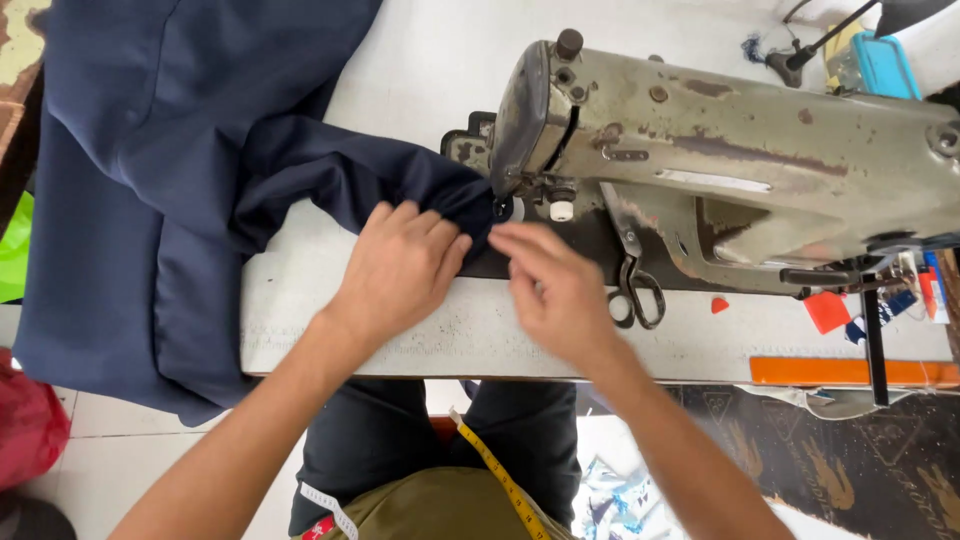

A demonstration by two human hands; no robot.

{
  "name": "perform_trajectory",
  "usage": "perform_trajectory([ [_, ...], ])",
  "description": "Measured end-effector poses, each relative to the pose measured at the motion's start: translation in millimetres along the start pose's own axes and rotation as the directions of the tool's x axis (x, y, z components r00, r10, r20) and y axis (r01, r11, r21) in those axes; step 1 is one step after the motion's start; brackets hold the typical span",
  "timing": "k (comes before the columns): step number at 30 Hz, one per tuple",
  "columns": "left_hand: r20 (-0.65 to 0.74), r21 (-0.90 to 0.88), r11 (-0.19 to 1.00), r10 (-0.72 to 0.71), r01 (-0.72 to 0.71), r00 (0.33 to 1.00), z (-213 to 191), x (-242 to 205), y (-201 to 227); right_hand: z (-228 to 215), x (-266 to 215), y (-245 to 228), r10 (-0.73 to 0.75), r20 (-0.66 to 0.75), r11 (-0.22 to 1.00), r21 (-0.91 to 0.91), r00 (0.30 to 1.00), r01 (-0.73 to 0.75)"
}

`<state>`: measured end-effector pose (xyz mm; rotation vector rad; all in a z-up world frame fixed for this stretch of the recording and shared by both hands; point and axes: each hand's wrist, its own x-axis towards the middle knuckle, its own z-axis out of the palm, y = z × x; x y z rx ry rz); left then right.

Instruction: Performing final touches on trousers by measuring the hem and trimming loose threads near a sewing machine.

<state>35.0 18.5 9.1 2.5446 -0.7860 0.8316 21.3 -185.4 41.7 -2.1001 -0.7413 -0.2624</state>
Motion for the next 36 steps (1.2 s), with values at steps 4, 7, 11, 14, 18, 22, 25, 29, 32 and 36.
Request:
perform_trajectory([
  [4, 0.072, -0.021, 0.97, -0.242, 0.244, 0.968, 4, -22, 28, -28, 41, -5, -0.188, 0.342, 0.953, -0.165, 0.921, 0.256],
  [7, 0.116, -0.035, 0.928, -0.365, 0.371, 0.924, 6, -16, 37, -38, 61, 2, -0.274, 0.508, 0.908, -0.144, 0.817, 0.394],
  [11, 0.347, -0.13, 0.783, -0.538, 0.608, 0.768, -2, -1, 46, -35, 62, 29, -0.252, 0.619, 0.878, -0.177, 0.744, 0.445],
  [14, 0.443, -0.119, 0.72, -0.577, 0.683, 0.686, -1, 7, 42, -50, 70, 5, -0.234, 0.638, 0.864, -0.209, 0.734, 0.458],
  [18, 0.508, -0.075, 0.737, -0.551, 0.671, 0.662, -3, 11, 42, -37, 62, 56, -0.265, 0.637, 0.831, -0.23, 0.724, 0.506],
  [22, 0.495, -0.052, 0.72, -0.583, 0.692, 0.644, -4, 15, 44, -38, 66, 65, -0.322, 0.684, 0.756, -0.231, 0.655, 0.613],
  [25, 0.472, -0.054, 0.698, -0.612, 0.714, 0.635, 2, 12, 46, -29, 61, 77, -0.367, 0.666, 0.717, -0.242, 0.649, 0.654],
  [29, 0.428, -0.052, 0.71, -0.62, 0.702, 0.658, 14, 14, 43, -23, 54, 82, -0.372, 0.611, 0.679, -0.334, 0.698, 0.654],
  [32, 0.389, -0.014, 0.753, -0.602, 0.658, 0.697, 14, 18, 39, -19, 45, 90, -0.414, 0.529, 0.689, -0.35, 0.741, 0.635],
  [36, 0.367, -0.03, 0.852, -0.478, 0.523, 0.798, 14, 10, 29, -8, 40, 95, -0.437, 0.467, 0.658, -0.417, 0.769, 0.627],
])
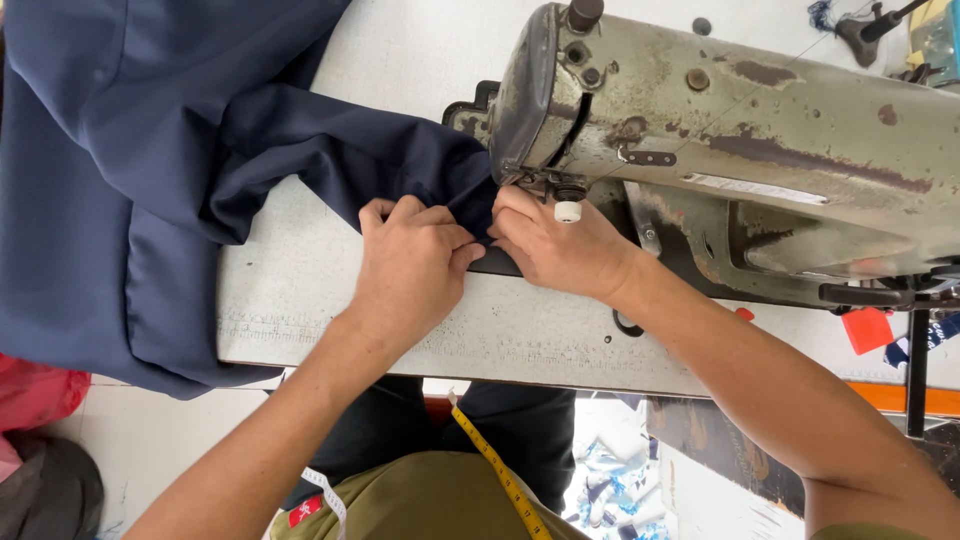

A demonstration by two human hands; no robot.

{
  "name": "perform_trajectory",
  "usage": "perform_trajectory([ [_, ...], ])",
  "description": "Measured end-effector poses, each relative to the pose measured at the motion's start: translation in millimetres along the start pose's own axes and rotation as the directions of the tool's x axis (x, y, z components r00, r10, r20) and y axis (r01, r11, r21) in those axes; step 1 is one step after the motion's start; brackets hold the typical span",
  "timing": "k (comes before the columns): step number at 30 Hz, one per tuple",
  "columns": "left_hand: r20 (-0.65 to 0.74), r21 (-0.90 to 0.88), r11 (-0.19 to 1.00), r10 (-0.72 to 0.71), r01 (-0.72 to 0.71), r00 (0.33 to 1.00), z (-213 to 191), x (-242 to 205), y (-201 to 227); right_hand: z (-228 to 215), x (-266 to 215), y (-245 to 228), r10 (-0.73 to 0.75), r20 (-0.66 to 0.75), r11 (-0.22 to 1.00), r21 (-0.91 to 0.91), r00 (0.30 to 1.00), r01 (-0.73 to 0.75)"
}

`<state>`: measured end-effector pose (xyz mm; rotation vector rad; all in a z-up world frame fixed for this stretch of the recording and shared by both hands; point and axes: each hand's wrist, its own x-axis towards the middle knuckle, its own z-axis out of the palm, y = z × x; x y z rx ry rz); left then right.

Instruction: Performing final touches on trousers by measuring the hem and trimming loose threads near a sewing machine.

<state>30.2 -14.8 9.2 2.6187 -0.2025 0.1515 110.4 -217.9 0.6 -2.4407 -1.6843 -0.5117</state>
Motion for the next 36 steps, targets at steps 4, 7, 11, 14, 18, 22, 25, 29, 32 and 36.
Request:
perform_trajectory([
  [4, -0.041, 0.173, 0.975, 0.147, -0.138, 0.988, -4, 0, 0, 7, 1, -3, 0.044, -0.061, 0.999, -0.001, 0.997, -0.044],
  [7, -0.05, 0.137, 0.981, 0.143, -0.135, 0.989, -1, 1, -3, -16, 10, -2, 0.032, -0.032, 0.993, 0.112, 0.999, -0.028],
  [11, 0.023, 0.005, 1.0, 0.029, -0.029, 0.999, 0, -7, 3, -44, 19, 5, -0.057, 0.016, 0.954, 0.295, 0.998, 0.05],
  [14, 0.086, 0.006, 1.0, -0.019, 0.018, 0.996, 3, -7, 5, -43, 17, -2, -0.027, 0.062, 0.959, 0.283, 0.998, 0.008],
  [18, 0.149, -0.031, 0.993, -0.111, 0.117, 0.982, -3, -3, 10, -40, 12, 1, -0.03, 0.09, 0.979, 0.203, 0.995, 0.011],
  [22, 0.212, -0.052, 0.988, -0.132, 0.146, 0.968, -9, -3, 15, -32, 11, 10, -0.055, 0.108, 0.953, 0.303, 0.993, 0.02],
  [25, 0.226, -0.054, 0.99, -0.118, 0.133, 0.967, -11, -4, 14, -24, 7, 13, -0.057, 0.101, 0.945, 0.327, 0.993, 0.021],
  [29, 0.208, -0.016, 0.993, -0.108, 0.113, 0.972, -4, -1, 9, -14, 5, 10, -0.019, 0.088, 0.964, 0.267, 0.996, -0.005],
  [32, 0.129, -0.016, 0.995, -0.1, 0.103, 0.987, -5, 0, 8, -34, 3, 2, -0.013, 0.086, 0.976, 0.22, 0.996, -0.007],
  [36, 0.121, -0.068, 0.994, -0.082, 0.091, 0.989, -5, -2, 6, -34, 9, 1, -0.023, 0.089, 0.982, 0.189, 0.996, 0.005],
])
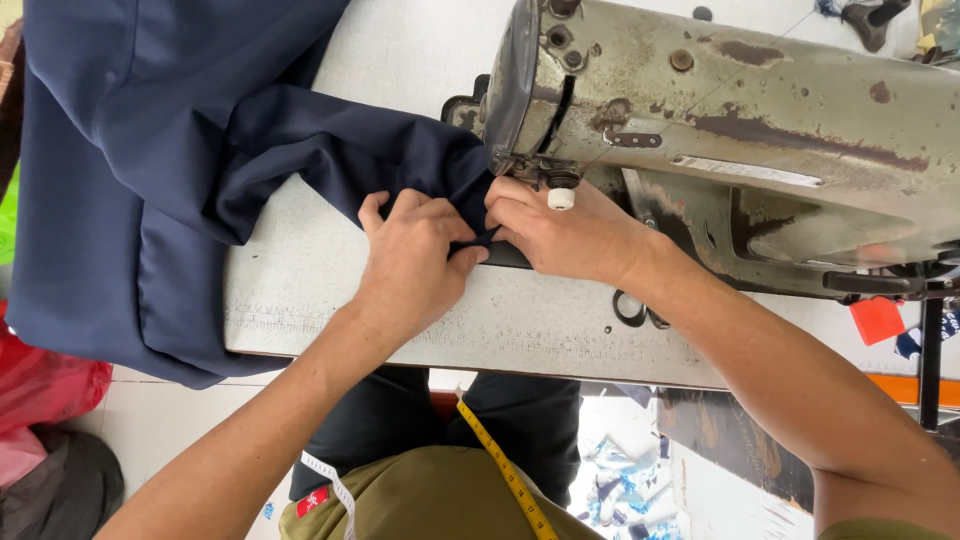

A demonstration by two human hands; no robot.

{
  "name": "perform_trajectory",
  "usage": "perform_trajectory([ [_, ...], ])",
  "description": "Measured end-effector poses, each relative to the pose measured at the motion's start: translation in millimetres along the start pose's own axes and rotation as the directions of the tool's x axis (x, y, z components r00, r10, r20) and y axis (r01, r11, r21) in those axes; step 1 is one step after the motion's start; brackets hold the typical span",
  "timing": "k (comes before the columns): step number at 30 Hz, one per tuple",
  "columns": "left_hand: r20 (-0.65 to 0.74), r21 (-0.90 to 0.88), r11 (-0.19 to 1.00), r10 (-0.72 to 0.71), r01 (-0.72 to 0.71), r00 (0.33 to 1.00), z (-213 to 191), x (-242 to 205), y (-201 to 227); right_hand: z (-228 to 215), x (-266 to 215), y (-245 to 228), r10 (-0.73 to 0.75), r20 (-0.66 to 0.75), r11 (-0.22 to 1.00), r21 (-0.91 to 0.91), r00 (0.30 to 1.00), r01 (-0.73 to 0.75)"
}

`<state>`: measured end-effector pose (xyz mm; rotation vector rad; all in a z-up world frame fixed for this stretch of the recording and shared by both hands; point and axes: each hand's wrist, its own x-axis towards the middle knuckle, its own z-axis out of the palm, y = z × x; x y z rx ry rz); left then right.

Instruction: Performing final touches on trousers by measuring the hem and trimming loose threads near a sewing machine.

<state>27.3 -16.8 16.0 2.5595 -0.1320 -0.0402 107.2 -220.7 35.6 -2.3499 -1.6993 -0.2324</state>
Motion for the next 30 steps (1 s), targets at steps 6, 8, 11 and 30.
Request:
perform_trajectory([
  [6, -0.009, -0.032, 0.992, 0.12, -0.12, 0.993, 8, -6, -2, -12, 12, -5, 0.003, 0.051, 0.993, 0.114, 0.999, -0.009],
  [8, -0.036, -0.129, 0.988, 0.087, -0.091, 0.996, 8, -8, -5, -7, 9, -13, 0.103, -0.094, 0.969, 0.236, 0.99, -0.078],
  [11, -0.043, -0.207, 0.976, 0.063, -0.071, 0.997, 12, -7, -16, 9, -2, -28, 0.144, -0.261, 0.988, 0.098, 0.955, -0.122],
  [30, -0.105, 0.325, 0.462, 0.885, -0.825, 0.454, -22, -5, 5, 40, -25, -74, 0.219, -0.505, 0.968, 0.003, 0.835, -0.252],
])
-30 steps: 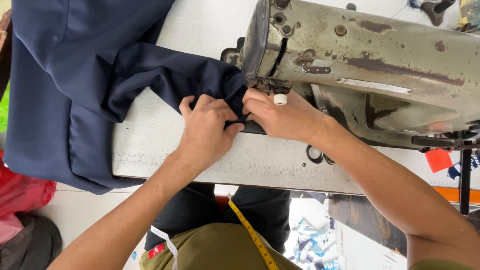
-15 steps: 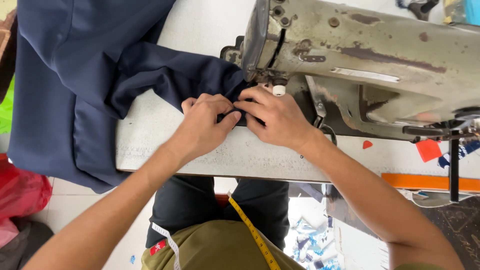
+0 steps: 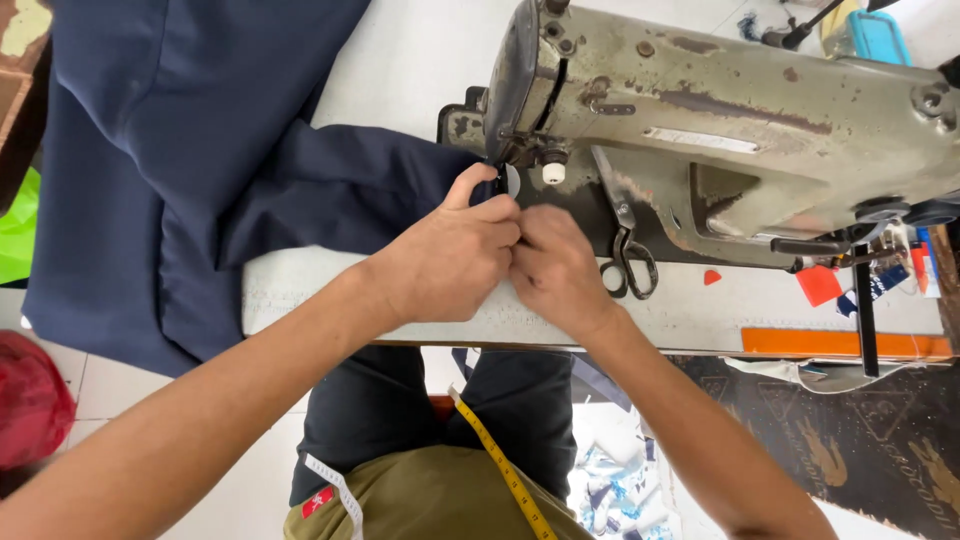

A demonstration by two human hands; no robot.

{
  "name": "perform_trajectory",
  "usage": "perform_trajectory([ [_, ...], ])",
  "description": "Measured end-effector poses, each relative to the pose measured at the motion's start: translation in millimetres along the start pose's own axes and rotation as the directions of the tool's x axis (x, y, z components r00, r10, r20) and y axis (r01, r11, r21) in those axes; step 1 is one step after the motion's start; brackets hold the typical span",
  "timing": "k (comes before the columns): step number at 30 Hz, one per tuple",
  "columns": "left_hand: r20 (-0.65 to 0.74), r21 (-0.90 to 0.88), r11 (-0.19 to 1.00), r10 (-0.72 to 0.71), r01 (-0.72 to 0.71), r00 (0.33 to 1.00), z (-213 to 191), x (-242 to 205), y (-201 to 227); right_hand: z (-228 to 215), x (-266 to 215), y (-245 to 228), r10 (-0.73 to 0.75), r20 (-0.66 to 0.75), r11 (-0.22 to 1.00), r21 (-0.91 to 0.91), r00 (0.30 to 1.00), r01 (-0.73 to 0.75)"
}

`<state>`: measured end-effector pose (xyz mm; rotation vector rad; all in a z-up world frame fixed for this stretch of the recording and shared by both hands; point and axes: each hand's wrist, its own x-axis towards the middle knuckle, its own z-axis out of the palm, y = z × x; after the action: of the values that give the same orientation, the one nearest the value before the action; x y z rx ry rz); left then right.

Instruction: Performing final touches on trousers by measuring the hem and trimming loose threads near a sewing machine.

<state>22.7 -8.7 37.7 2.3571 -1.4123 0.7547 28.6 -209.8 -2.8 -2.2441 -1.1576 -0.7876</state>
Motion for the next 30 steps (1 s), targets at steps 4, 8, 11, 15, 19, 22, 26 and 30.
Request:
perform_trajectory([
  [4, -0.03, -0.166, 0.984, -0.074, 0.068, 0.997, 20, -30, -38, 8, -16, 0, 0.063, 0.087, 0.994, 0.089, 0.994, -0.071],
  [8, 0.076, -0.205, 0.957, -0.195, 0.207, 0.978, 22, -46, -42, 9, -15, 2, 0.055, 0.098, 0.992, 0.105, 0.994, -0.065],
  [11, 0.129, -0.18, 0.96, -0.193, 0.215, 0.973, 15, -46, -47, 10, -17, 4, 0.078, 0.127, 0.992, 0.089, 0.989, -0.089],
  [15, 0.093, -0.176, 0.963, -0.19, 0.204, 0.977, 22, -45, -60, 9, -2, 6, 0.07, 0.1, 0.992, 0.1, 0.992, -0.08],
  [19, 0.06, -0.181, 0.968, -0.163, 0.171, 0.985, 29, -41, -74, 13, 3, 16, 0.083, 0.091, 0.99, 0.105, 0.992, -0.092],
  [22, 0.044, -0.179, 0.974, -0.133, 0.139, 0.99, 33, -37, -88, 21, 6, 29, 0.078, 0.066, 0.99, 0.111, 0.995, -0.085],
  [26, 0.116, -0.263, 0.964, -0.009, 0.04, 0.993, 5, -17, -98, 10, 23, 25, 0.149, 0.187, 0.985, 0.058, 0.971, -0.163],
  [30, 0.229, -0.063, 0.996, 0.08, -0.067, 0.97, -7, 1, -93, 12, 23, 24, 0.208, 0.199, 0.977, -0.002, 0.958, -0.212],
])
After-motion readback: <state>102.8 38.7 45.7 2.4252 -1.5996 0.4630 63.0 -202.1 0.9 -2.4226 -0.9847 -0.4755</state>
